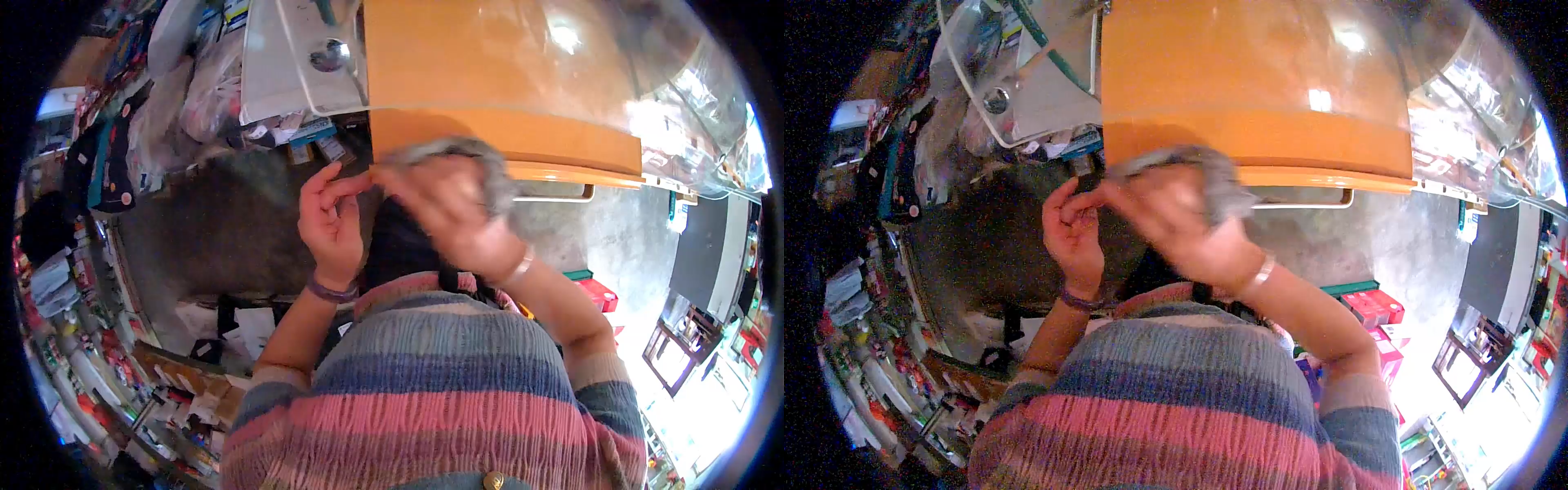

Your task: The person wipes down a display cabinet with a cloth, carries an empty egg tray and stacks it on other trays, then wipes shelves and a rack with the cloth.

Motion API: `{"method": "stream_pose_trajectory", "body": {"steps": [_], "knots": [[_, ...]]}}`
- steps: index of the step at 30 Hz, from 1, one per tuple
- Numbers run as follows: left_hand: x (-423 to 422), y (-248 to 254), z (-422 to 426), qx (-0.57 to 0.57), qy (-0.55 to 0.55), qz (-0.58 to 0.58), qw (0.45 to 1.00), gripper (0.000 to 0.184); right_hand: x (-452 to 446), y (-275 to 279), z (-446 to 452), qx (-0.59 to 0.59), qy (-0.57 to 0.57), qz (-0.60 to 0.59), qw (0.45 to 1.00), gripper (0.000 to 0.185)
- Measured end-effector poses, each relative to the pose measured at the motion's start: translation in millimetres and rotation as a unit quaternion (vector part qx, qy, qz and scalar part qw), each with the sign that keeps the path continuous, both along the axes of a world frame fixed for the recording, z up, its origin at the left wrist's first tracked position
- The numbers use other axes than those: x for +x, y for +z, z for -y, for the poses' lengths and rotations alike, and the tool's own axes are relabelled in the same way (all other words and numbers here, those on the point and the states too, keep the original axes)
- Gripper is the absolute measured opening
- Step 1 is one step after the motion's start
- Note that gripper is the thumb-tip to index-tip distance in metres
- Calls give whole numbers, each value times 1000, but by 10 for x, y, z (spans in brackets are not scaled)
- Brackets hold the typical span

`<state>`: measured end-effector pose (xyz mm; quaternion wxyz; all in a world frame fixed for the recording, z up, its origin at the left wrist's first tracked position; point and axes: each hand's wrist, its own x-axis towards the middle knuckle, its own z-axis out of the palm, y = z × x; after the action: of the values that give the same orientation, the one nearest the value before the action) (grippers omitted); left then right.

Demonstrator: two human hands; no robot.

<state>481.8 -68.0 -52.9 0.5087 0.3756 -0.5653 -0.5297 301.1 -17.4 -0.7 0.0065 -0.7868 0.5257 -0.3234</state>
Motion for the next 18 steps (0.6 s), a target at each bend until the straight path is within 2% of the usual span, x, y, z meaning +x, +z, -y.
{"method": "stream_pose_trajectory", "body": {"steps": [3, 5, 7, 9, 11, 12, 13, 15, 16, 17, 18], "knots": [[84, -155, 11, 23, 13, -73, 997, 32, 401, -239, 189, -10, 82, 20, 996, 54], [181, -275, 79, 122, -32, -178, 976, 34, 376, -291, 200, -45, 104, -8, 994, 50], [150, -116, 42, 21, -69, -51, 996, 34, 212, -305, 31, -20, 92, 27, 995, 49], [28, 17, 27, 0, -46, 7, 999, 37, -20, -569, -257, 28, 63, 76, 995, 49], [-1, 22, 36, -41, -49, 53, 997, 41, -237, -816, -613, 121, -92, 176, 973, 44], [-23, -12, 53, -51, -35, 71, 996, 39, -323, -833, -765, 185, -161, 349, 905, 45], [-46, -35, 79, -52, -25, 85, 995, 36, -404, -849, -902, 241, -219, 508, 797, 47], [-75, -51, 111, -50, -8, 116, 992, 29, -559, -864, -1046, 193, -257, 677, 661, 47], [-118, -35, 109, -67, 1, 103, 992, 20, -606, -803, -1107, 162, -283, 742, 586, 46], [-146, -21, 137, -72, 5, 109, 991, 19, -638, -738, -1131, 139, -280, 795, 520, 46], [-163, -6, 144, -75, 11, 116, 990, 17, -684, -758, -1170, 124, -278, 814, 495, 46]]}}
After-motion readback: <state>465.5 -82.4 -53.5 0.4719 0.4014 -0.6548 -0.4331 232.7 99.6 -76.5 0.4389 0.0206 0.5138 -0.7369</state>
